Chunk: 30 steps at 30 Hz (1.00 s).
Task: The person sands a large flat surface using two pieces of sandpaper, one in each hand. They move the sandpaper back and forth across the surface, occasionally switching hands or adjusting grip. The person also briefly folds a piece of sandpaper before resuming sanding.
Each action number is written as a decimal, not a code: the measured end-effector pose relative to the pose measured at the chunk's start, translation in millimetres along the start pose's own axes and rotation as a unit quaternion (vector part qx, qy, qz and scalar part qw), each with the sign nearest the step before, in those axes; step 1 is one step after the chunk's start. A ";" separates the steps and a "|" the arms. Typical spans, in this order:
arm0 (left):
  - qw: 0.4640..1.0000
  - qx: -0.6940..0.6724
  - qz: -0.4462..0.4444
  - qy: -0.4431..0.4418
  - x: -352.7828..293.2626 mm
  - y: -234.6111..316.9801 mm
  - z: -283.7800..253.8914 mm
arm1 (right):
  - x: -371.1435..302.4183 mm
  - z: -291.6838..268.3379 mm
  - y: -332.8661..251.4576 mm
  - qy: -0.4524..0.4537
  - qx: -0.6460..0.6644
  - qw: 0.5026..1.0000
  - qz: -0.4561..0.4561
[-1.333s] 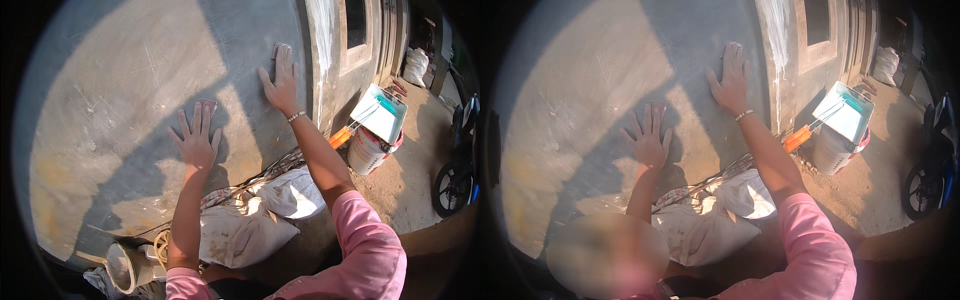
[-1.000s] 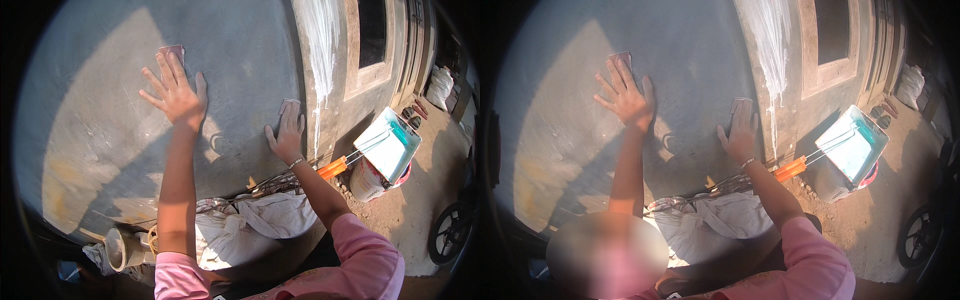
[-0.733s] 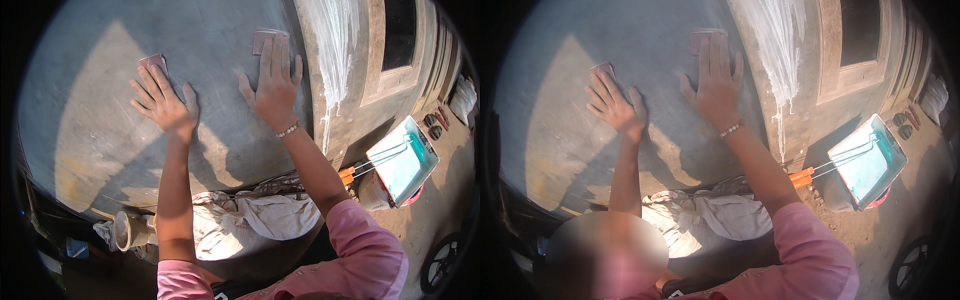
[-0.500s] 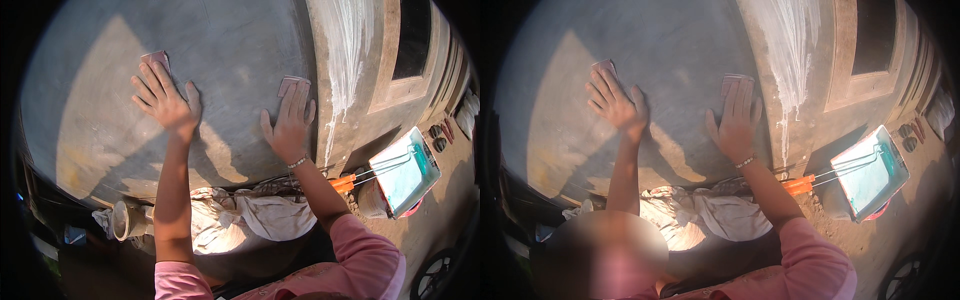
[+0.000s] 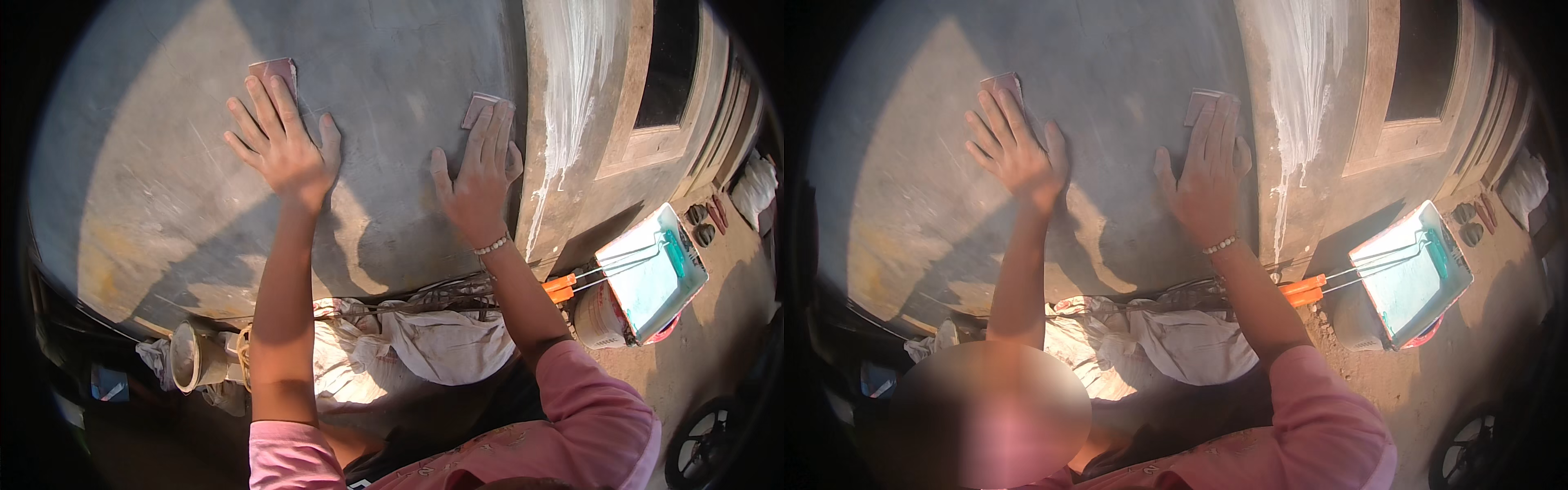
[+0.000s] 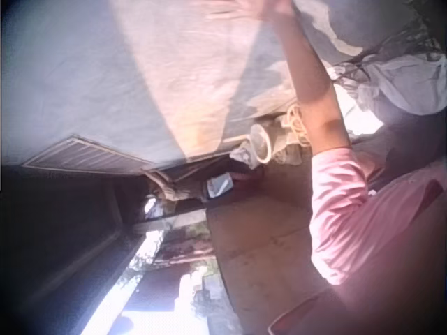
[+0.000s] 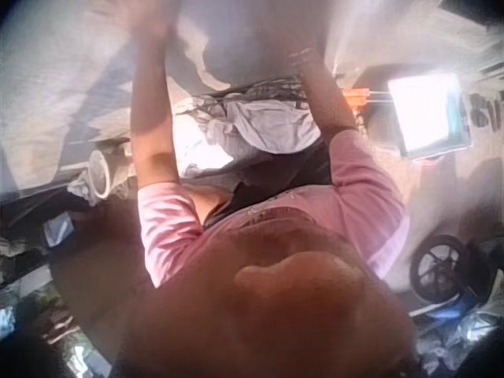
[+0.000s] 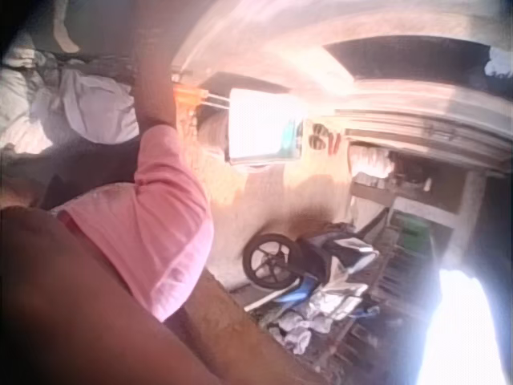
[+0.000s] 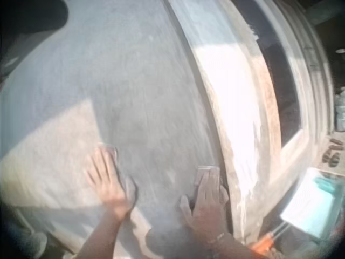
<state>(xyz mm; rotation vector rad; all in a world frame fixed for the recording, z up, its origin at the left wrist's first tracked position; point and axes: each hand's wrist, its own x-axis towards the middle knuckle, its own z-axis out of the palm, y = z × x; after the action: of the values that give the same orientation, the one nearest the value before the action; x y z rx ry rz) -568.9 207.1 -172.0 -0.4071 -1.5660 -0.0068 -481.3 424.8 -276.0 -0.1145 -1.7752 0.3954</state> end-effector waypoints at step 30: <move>1.000 -0.001 0.016 0.004 -10.3 0.9 -3.3 | 103.7 -72.5 53.0 0.306 -0.078 0.938 -0.143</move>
<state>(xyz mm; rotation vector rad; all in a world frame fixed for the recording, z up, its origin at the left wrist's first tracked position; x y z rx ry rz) -565.6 204.5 -182.0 -0.4329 -1.5510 0.0149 -444.1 518.9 -183.3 -0.0789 -1.1767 -0.0039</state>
